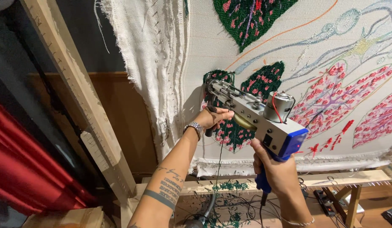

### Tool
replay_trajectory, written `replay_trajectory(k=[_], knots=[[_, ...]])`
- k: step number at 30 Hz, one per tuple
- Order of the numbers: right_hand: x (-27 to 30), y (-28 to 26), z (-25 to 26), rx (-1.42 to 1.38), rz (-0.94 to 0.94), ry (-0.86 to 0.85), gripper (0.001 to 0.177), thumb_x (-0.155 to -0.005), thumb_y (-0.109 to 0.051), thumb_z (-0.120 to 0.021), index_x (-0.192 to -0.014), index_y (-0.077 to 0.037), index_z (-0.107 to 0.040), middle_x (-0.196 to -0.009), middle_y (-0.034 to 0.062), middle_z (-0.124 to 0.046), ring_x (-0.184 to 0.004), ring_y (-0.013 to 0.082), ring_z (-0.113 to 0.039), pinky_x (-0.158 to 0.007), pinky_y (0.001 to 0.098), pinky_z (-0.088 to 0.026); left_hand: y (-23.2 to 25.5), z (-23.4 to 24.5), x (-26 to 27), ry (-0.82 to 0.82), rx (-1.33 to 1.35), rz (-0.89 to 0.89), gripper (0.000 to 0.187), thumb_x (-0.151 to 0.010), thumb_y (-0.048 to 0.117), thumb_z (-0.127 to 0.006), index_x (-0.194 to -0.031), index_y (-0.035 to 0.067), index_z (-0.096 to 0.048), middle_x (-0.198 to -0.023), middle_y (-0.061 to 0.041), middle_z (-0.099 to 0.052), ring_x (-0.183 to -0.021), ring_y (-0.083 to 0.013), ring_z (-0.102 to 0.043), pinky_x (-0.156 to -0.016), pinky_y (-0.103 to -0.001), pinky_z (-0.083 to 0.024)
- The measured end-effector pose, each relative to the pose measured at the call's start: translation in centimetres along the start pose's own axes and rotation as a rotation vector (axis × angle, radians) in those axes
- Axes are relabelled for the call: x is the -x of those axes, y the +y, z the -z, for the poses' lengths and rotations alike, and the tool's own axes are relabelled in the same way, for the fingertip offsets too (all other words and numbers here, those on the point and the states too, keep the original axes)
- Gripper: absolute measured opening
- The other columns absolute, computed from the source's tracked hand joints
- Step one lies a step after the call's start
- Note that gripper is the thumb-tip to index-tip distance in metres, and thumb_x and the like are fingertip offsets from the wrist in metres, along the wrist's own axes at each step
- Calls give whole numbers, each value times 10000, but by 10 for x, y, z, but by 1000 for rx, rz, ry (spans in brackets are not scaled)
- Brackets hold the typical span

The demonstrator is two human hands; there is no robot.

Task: Using a tufting gun to create designs with yarn on a vertical rug canvas.

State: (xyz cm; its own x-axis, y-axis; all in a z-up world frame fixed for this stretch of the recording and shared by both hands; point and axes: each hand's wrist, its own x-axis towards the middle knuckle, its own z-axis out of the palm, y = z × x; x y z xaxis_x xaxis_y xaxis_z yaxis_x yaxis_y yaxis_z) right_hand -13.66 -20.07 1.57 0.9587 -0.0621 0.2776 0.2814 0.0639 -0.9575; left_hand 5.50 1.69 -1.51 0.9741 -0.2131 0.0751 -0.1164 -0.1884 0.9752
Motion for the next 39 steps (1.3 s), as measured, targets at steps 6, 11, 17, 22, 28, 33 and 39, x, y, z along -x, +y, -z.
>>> replay_trajectory(k=[6, 11, 17, 22, 28, 33, 39], knots=[[-7, 10, 4, -145, -4, -13, 179, -910, -156, -724, -952, -16, -621, -617, 38, -523, -463, 141, -496, -419, 307, -406, 10, 2, 4, 14, 24, -3, 457, -808, 408, -817, -1137, 91, -821, -943, -30, -788, -455, -63, -543, -437, -254, -459], [-5, 4, 2, -151, 20, -5, 187, -904, -146, -726, -974, -19, -609, -636, 33, -532, -471, 137, -491, -412, 311, -399, 21, 3, 5, 25, 0, -11, 434, -802, 397, -821, -1142, 129, -788, -953, -4, -802, -440, -63, -526, -447, -253, -475], [-8, 2, 0, -150, 10, 6, 183, -913, -156, -707, -1008, -21, -627, -635, 38, -542, -483, 141, -513, -434, 303, -415, 33, 5, 10, 65, 24, 13, 416, -813, 374, -850, -1138, 115, -824, -899, -55, -771, -450, -60, -492, -443, -251, -420], [-10, 0, 1, -171, -11, 24, 201, -926, -161, -711, -1025, -3, -635, -642, 39, -541, -490, 140, -501, -436, 306, -406, 30, 9, 4, 61, 37, 11, 415, -781, 358, -849, -1137, 150, -802, -974, -10, -811, -452, -60, -515, -449, -247, -439], [-1, 2, 27, -266, 3, -81, 325, -927, -182, -690, -1171, 29, -657, -682, 12, -505, -534, 114, -465, -449, 284, -387, 43, -3, 29, -10, 80, 26, 488, -776, 292, -861, -1214, 107, -753, -1130, -62, -790, -533, -96, -603, -522, -258, -529], [13, 0, 57, -315, -21, -128, 447, -926, -256, -689, -1218, 77, -628, -688, 31, -486, -569, 122, -454, -458, 289, -379, 29, -14, 28, -352, 120, -183, 497, -875, 357, -774, -1276, 70, -722, -1172, -53, -762, -866, -50, -713, -613, -280, -582], [21, 2, 79, -306, 25, -103, 499, -939, -279, -692, -1249, 106, -618, -703, 58, -490, -563, 151, -456, -461, 294, -377, 36, -29, 31, -331, 62, -134, 441, -914, 404, -735, -1217, 86, -769, -1125, -64, -798, -726, -93, -675, -599, -262, -555]])
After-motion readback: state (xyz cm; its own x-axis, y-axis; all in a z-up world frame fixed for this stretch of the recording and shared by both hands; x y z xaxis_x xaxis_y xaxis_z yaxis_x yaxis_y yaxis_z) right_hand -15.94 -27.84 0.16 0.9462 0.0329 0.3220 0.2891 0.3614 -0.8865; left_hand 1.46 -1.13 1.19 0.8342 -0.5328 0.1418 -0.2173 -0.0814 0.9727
